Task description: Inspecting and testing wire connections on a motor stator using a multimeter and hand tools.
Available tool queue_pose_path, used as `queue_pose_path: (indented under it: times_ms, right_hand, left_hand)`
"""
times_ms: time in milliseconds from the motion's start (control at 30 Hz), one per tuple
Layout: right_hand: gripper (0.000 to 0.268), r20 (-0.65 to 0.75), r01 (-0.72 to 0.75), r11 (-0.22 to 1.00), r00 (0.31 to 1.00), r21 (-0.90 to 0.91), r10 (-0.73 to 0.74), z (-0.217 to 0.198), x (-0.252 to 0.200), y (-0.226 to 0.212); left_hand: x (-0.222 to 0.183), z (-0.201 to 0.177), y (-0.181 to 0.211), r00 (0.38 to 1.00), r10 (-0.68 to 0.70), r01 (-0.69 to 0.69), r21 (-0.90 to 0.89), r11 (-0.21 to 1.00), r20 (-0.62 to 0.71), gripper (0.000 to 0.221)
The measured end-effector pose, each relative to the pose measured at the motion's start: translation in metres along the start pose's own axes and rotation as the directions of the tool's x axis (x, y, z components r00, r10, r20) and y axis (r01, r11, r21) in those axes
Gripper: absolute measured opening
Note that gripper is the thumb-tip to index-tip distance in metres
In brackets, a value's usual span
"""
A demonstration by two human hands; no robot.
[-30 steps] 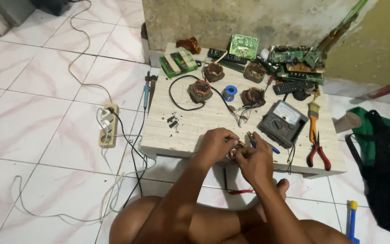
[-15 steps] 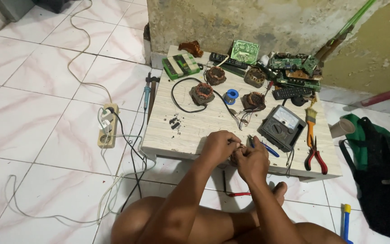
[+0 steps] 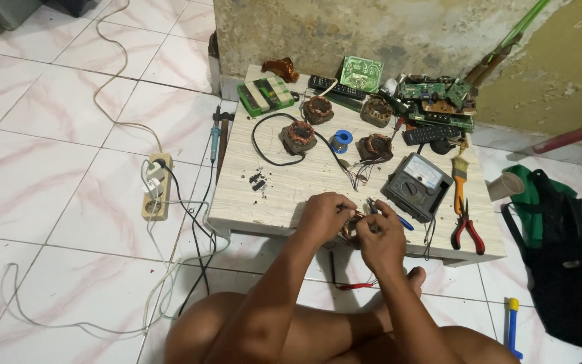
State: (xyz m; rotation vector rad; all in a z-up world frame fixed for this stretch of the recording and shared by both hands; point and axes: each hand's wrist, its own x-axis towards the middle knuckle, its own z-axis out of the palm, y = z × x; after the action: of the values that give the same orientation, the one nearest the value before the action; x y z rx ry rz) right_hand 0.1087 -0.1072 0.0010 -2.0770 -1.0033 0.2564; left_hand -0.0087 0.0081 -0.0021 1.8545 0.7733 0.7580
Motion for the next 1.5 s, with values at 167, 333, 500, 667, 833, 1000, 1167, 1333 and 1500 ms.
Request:
queue_pose_path:
  times_ms: [167,333,500,667,833,1000,1167,1333,1500]
  right_hand:
    - [0.013,0.014,-0.028,0.990,1.000,0.141,0.026,-0.011,0.001,-0.003]
    - [0.009,0.031,-0.098,0.926,0.995,0.365,0.093,-0.015,0.002,-0.013]
    - [0.009,0.098,-0.220,0.861,0.976,0.459,0.197,-0.015,0.006,-0.016]
    - [0.010,0.128,-0.273,0.829,0.962,0.488,0.241,-0.021,0.007,-0.028]
    - [0.008,0.134,-0.281,0.810,0.960,0.514,0.248,-0.026,0.003,-0.039]
    - [0.007,0.126,-0.279,0.735,0.958,0.618,0.258,-0.027,-0.004,-0.041]
    - [0.008,0.099,-0.256,0.735,0.963,0.628,0.251,-0.014,0.003,-0.016]
    - [0.008,0.088,-0.247,0.711,0.963,0.659,0.254,-0.010,0.002,-0.016]
    - [0.007,0.061,-0.248,0.676,0.956,0.694,0.288,-0.006,0.001,-0.023]
  left_hand:
    - [-0.001,-0.001,0.004,1.000,0.003,-0.003,-0.011,1.000,0.003,0.012]
    - [-0.006,-0.004,0.010,0.999,0.033,-0.034,-0.014,0.999,-0.012,0.012]
    - [-0.005,-0.006,0.014,1.000,0.003,-0.003,0.017,1.000,-0.018,0.011]
    - [-0.007,-0.002,0.011,0.998,0.039,-0.039,0.001,0.999,-0.046,0.012]
    - [-0.007,0.002,0.008,0.998,0.042,-0.041,0.009,0.999,-0.051,0.012]
    - [-0.006,0.006,0.004,0.998,0.035,-0.034,0.030,0.999,-0.058,0.010]
    - [-0.005,0.016,0.000,0.988,-0.107,0.099,-0.078,0.992,-0.108,0.010]
    - [0.003,0.031,-0.018,0.960,-0.246,0.211,-0.233,0.949,-0.133,0.010]
    - [0.004,0.043,-0.020,0.921,-0.347,0.190,-0.573,0.797,-0.177,0.011]
